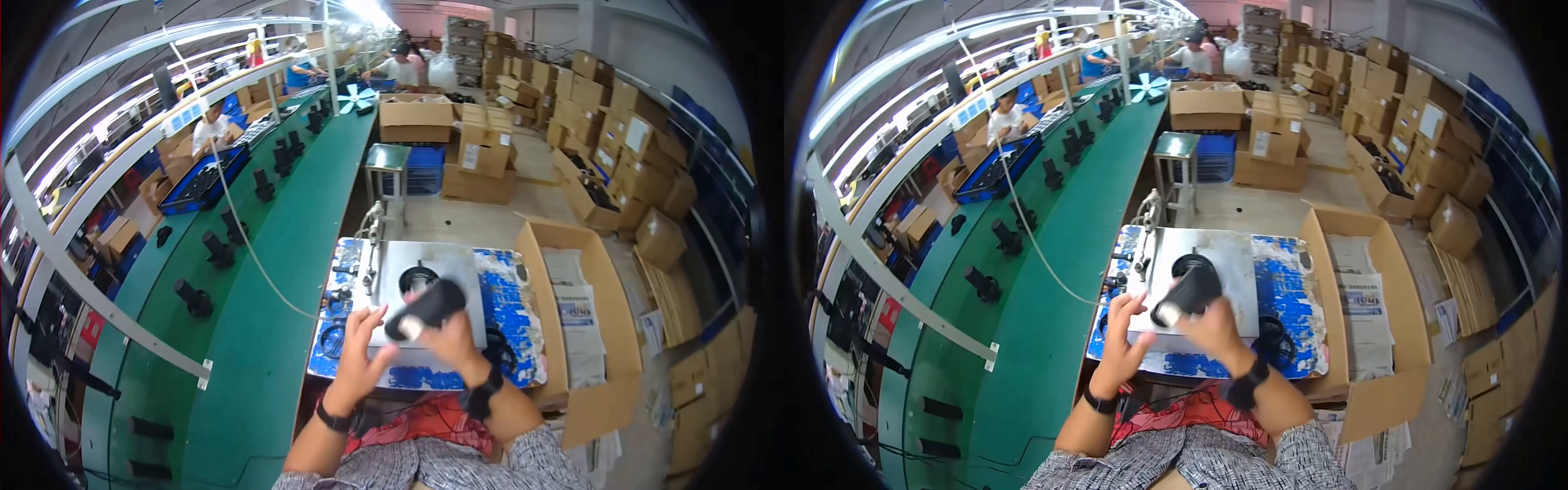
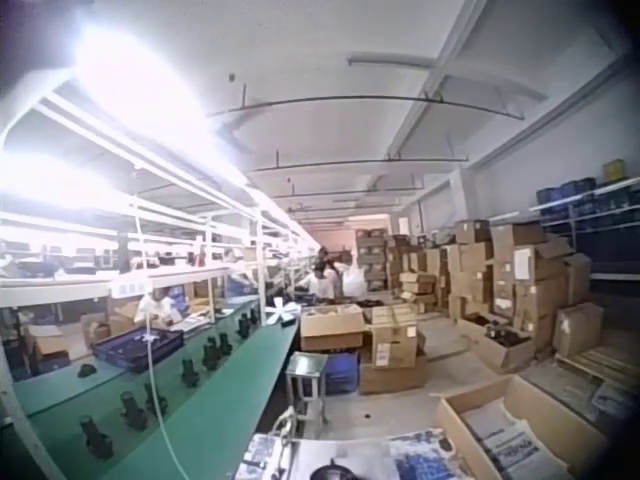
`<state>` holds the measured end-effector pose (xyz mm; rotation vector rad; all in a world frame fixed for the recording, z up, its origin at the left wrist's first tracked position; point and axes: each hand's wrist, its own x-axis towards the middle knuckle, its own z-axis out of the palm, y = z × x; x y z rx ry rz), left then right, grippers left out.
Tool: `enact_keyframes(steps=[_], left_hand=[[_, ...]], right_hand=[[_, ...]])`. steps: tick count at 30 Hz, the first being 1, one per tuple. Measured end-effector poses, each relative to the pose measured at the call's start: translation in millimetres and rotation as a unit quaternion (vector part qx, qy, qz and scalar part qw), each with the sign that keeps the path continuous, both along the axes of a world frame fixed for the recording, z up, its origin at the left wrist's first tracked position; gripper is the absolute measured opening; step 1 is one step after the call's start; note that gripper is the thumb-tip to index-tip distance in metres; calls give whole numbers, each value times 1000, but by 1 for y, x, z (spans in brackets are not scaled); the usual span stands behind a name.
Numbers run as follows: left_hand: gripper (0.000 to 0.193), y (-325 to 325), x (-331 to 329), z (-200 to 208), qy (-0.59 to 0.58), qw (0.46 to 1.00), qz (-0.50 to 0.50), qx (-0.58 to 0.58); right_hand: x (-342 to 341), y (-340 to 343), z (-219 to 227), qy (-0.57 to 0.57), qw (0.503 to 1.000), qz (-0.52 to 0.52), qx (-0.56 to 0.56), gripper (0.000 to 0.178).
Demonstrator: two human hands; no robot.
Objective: The person picks up a black cylinder from the conveyor belt, presses it onto a machine, and then repeats the process with a black circular frame before placing the items into a cardboard box.
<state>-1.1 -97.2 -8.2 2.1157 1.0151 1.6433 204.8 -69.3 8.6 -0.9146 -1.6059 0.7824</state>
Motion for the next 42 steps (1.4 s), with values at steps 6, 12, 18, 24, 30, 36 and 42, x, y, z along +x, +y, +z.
enact_keyframes(steps=[6, 12, 18, 24, 30, 36, 42], left_hand=[[41, 45, 5, -68, 17, 972, 19, -236], [34, 41, -9, -72, -34, 966, 16, -256], [33, 40, -5, -66, -16, 961, 9, -275], [29, 34, -6, -63, -11, 969, 22, -247], [26, 34, -3, -62, -6, 973, 21, -231], [25, 33, -5, -57, 16, 977, 34, -210], [25, 33, -2, -54, 17, 977, 25, -210]], right_hand=[[65, 121, -66, 136, 989, -65, 2, 45], [46, 116, -43, -78, 994, -79, -22, 54], [25, 119, -29, -244, 957, -158, 14, 66], [36, 129, -13, -253, 963, -87, -41, 61], [56, 141, -23, -245, 968, 10, -50, 64], [21, 113, -22, -183, 974, -135, -17, 69], [55, 144, 2, -282, 959, 7, -30, 70]])
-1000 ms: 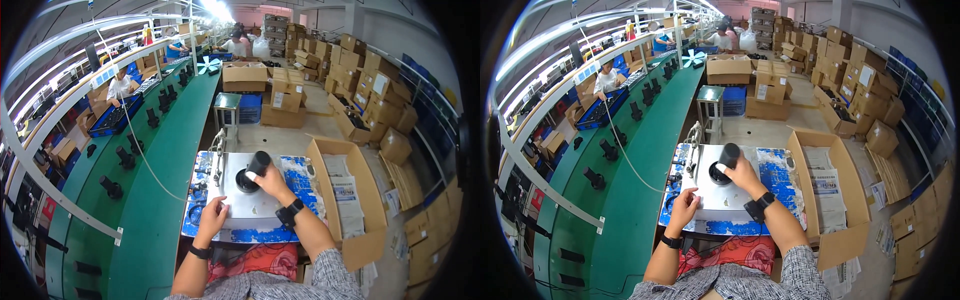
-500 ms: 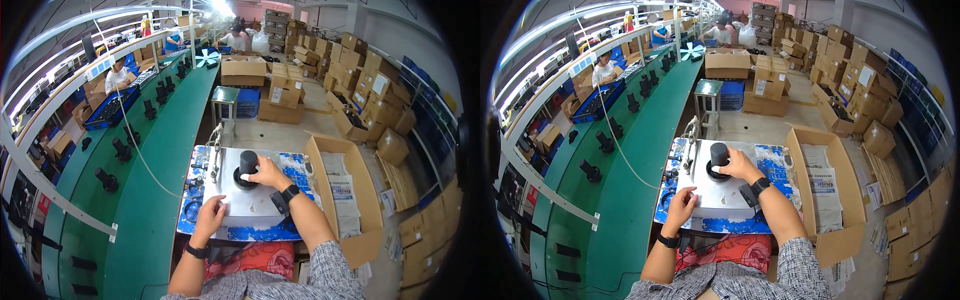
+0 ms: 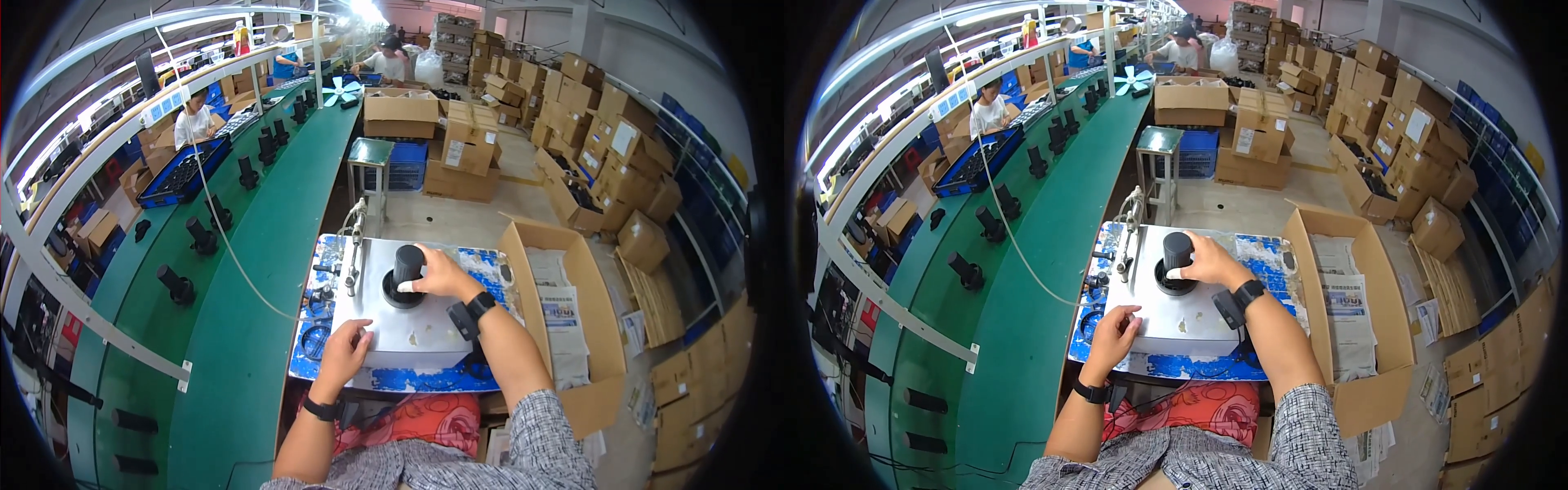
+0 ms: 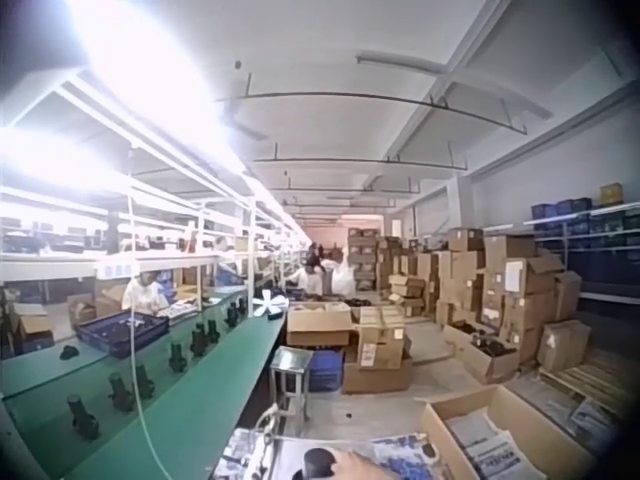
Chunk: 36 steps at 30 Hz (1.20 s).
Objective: The person picks up a black cylinder from the conveyor belt, presses it onto a machine, and then repeats the process with a black circular frame before placing the items into a cardboard box.
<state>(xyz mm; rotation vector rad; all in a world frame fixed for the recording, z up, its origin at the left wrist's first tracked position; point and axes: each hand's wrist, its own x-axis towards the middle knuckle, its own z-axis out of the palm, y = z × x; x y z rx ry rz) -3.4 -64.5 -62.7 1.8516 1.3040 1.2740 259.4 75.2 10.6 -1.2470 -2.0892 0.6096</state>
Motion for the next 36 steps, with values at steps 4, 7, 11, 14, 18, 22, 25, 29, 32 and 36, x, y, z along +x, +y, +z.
enact_keyframes(steps=[4, 7, 11, 14, 18, 22, 25, 29, 32, 36], left_hand=[[25, -2, -3, 2, 0, 1000, 5, 7], [24, 0, -4, 1, 4, 1000, -10, -19], [21, 11, -17, -3, -105, 987, -51, -114], [19, 31, -33, -3, -117, 988, -44, -93], [16, 73, -69, -11, -92, 995, 25, -29], [21, 104, -91, -18, -84, 995, 56, -18], [21, 130, -96, -23, -25, 998, 59, -16], [27, 163, -105, -31, 98, 993, 56, 19], [33, 183, -111, -53, 157, 985, 59, 29], [41, 200, -117, -67, 201, 978, 56, -20]], right_hand=[[-5, -8, -20, 5, 1000, -8, 9, 78], [-20, -18, -22, 3, 997, -70, 24, 81], [-23, -24, -21, 46, 994, -97, 0, 75], [-4, -18, -24, 149, 986, -22, -68, 69], [-14, -19, -24, 93, 995, -5, 35, 66], [-29, -32, -13, 37, 988, -150, -26, 68], [-12, -26, -18, 27, 996, -69, 46, 64], [-7, -18, -15, 42, 998, -22, 51, 60], [-11, -22, -25, 68, 997, -24, 34, 66], [-23, -25, -27, 71, 995, -74, 17, 69]])
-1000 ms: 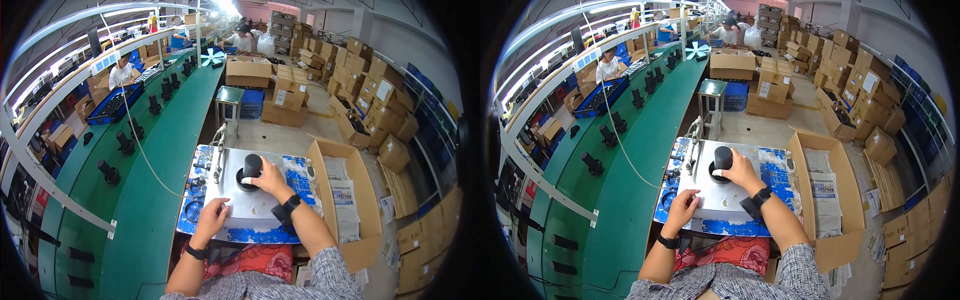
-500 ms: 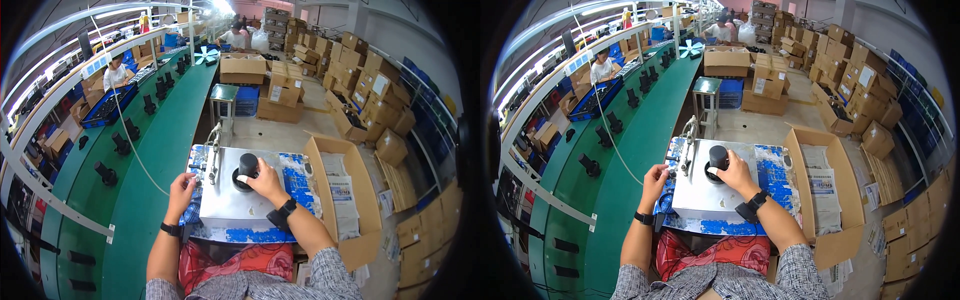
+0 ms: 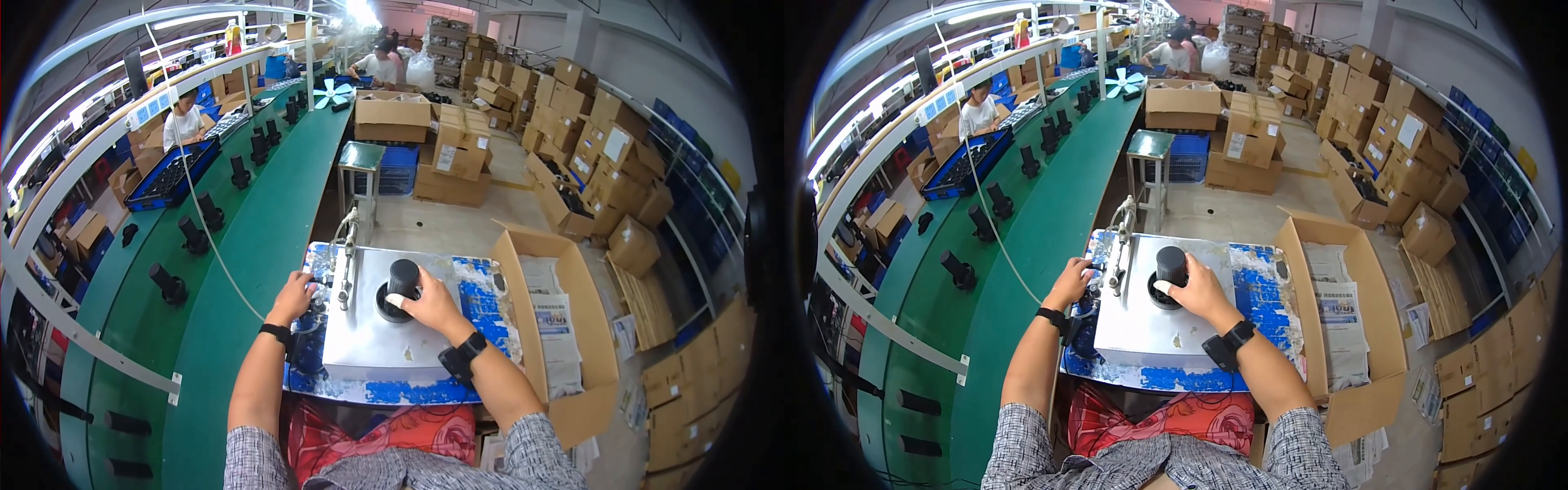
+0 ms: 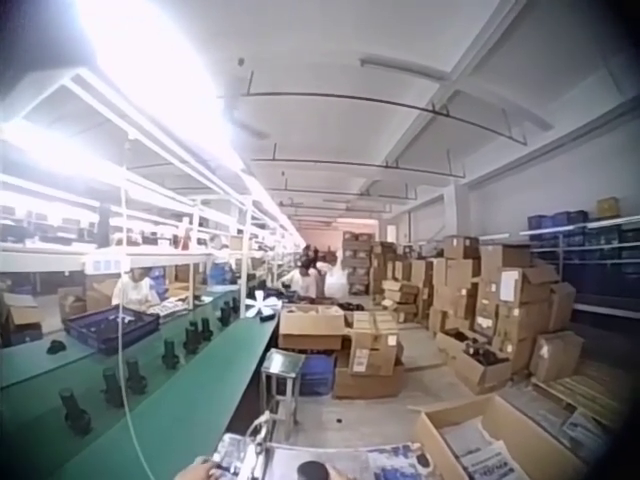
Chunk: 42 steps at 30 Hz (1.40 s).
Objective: The person picks up a black cylinder from the conveyor belt, presses it onto a machine, and then repeats the process with a black circular frame before placing the items into a cardboard box.
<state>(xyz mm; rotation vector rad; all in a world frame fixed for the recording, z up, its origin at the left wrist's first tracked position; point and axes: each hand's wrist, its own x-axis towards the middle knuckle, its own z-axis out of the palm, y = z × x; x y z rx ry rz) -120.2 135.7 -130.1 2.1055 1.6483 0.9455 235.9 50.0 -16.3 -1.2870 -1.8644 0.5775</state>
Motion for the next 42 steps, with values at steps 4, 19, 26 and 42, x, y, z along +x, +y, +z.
enact_keyframes(steps=[4, 19, 26, 42], left_hand=[[45, 8, 5, 3, 41, 996, -16, -76], [50, 13, -16, 8, 133, 974, 35, -181], [42, -146, 57, 85, -239, 952, 104, 159], [42, -343, 79, 143, -61, 905, -65, 417]], right_hand=[[-7, -10, 2, -6, 999, -50, -3, 62], [-22, -7, -13, -30, 996, -70, 38, 64], [0, 1, 4, -59, 989, -114, 79, 54], [-94, -176, 53, -38, 869, 178, 460, 26]])
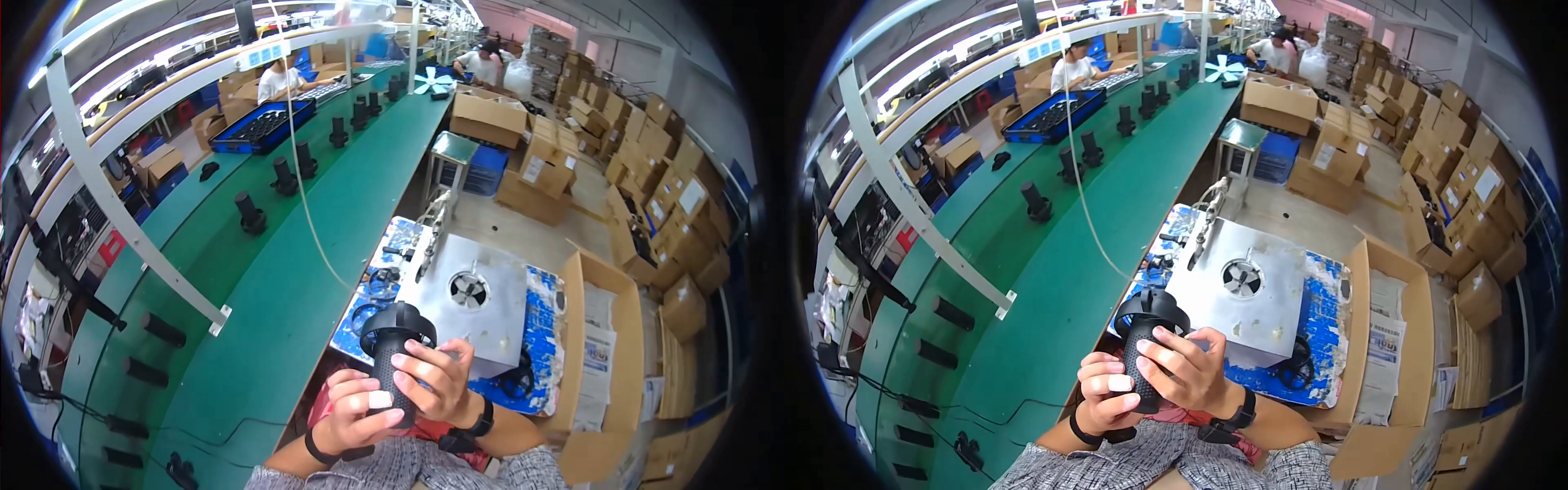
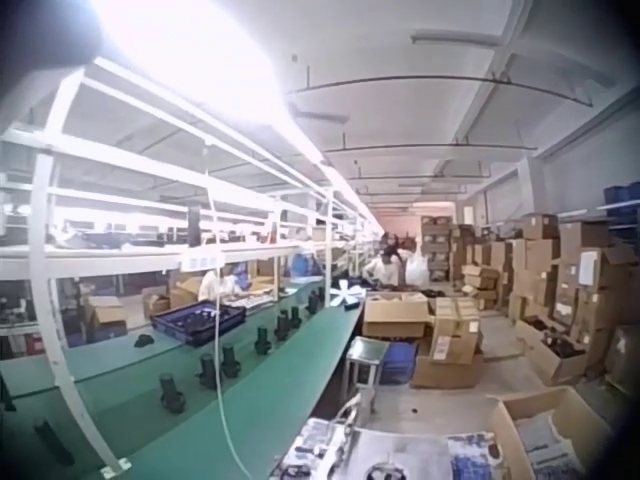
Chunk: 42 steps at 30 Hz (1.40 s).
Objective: The person picks up a black cylinder from the conveyor belt, presses it onto a machine, and then repeats the process with a black circular frame before placing the items into a cardboard box.
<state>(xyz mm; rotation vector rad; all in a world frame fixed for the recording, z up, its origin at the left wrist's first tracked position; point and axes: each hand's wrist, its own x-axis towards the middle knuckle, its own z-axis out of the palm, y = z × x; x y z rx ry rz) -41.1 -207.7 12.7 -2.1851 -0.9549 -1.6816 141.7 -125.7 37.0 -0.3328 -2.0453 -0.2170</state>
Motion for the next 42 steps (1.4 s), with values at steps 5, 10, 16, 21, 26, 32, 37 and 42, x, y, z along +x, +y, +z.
enact_keyframes(steps=[5, 10, 16, 21, 26, 32, 37, 42], left_hand=[[35, 2, -16, -19, 3, 998, 50, 30], [65, 58, -103, -5, 17, 968, 225, -107], [72, 169, -320, -25, 34, 880, 405, -245], [58, 221, -463, -116, 76, 826, 493, -264], [65, 186, -549, -117, 104, 795, 526, -283], [61, 213, -393, -88, 99, 681, 649, -325], [48, 145, -230, -69, -25, 940, 308, -143], [34, 60, -35, -71, -83, 951, 81, -287]], right_hand=[[-21, -1, -1, -34, 999, 6, -15, 28], [9, -2, -5, -40, 986, -76, -141, 39], [109, -36, -53, -6, 906, -270, -325, 25], [177, -81, -92, 70, 814, -412, -404, 22], [231, -83, -127, 163, 776, -399, -461, 19], [253, -58, -142, 154, 715, -467, -498, 17], [259, 18, -182, 204, 690, -504, -478, 21], [267, 64, -210, 66, 670, -527, -519, 23]])
